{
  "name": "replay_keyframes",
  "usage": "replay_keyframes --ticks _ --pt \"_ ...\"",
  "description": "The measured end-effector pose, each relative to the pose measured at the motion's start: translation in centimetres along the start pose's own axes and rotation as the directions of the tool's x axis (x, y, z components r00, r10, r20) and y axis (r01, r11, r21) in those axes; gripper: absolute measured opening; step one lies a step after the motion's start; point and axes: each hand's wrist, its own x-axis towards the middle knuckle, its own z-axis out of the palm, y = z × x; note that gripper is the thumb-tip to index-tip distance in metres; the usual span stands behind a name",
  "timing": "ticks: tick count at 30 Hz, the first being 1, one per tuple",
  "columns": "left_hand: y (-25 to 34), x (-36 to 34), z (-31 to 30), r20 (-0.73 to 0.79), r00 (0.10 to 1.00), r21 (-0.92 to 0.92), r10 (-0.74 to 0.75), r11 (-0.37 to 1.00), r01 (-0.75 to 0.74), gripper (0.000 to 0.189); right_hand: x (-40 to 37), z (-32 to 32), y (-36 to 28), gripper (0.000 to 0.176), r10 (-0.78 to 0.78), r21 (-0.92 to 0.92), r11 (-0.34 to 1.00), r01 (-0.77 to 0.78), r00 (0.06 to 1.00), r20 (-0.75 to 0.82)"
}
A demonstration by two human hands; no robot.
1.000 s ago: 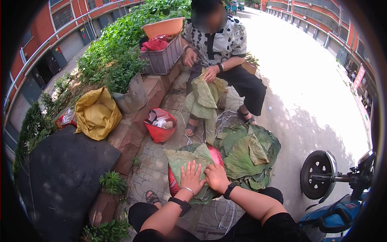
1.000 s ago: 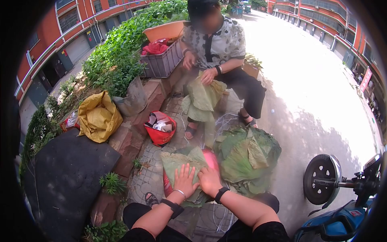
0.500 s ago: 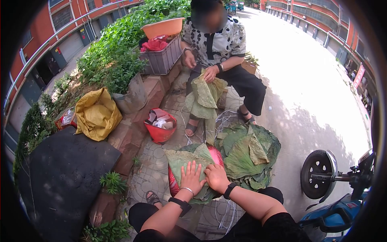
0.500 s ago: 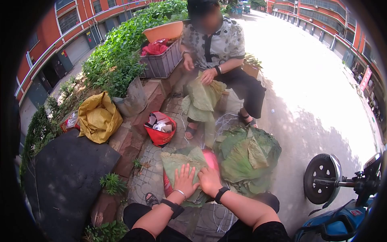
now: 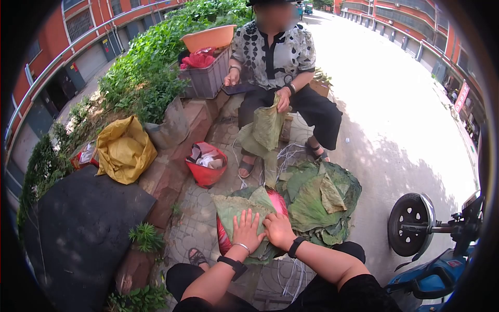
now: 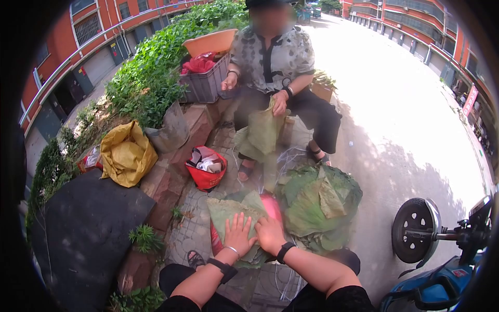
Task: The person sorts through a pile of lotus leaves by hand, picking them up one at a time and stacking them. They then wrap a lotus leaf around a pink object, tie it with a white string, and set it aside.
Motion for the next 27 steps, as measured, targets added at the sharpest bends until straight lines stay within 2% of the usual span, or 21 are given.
replay_keyframes --ticks 16,27 --pt "-0.01 -0.19 0.16 -0.021 1.000 -0.001 0.006 1.000 -0.006 0.078 -0.22 0.50 0.27 0.026 -0.037 0.018 0.999 0.038 0.998 -0.044" --pt "-0.14 -0.09 -0.17 -0.024 1.000 -0.052 0.004 0.999 -0.005 0.080 0.13 0.57 0.13 0.026 0.007 -0.010 1.000 -0.007 1.000 -0.007"
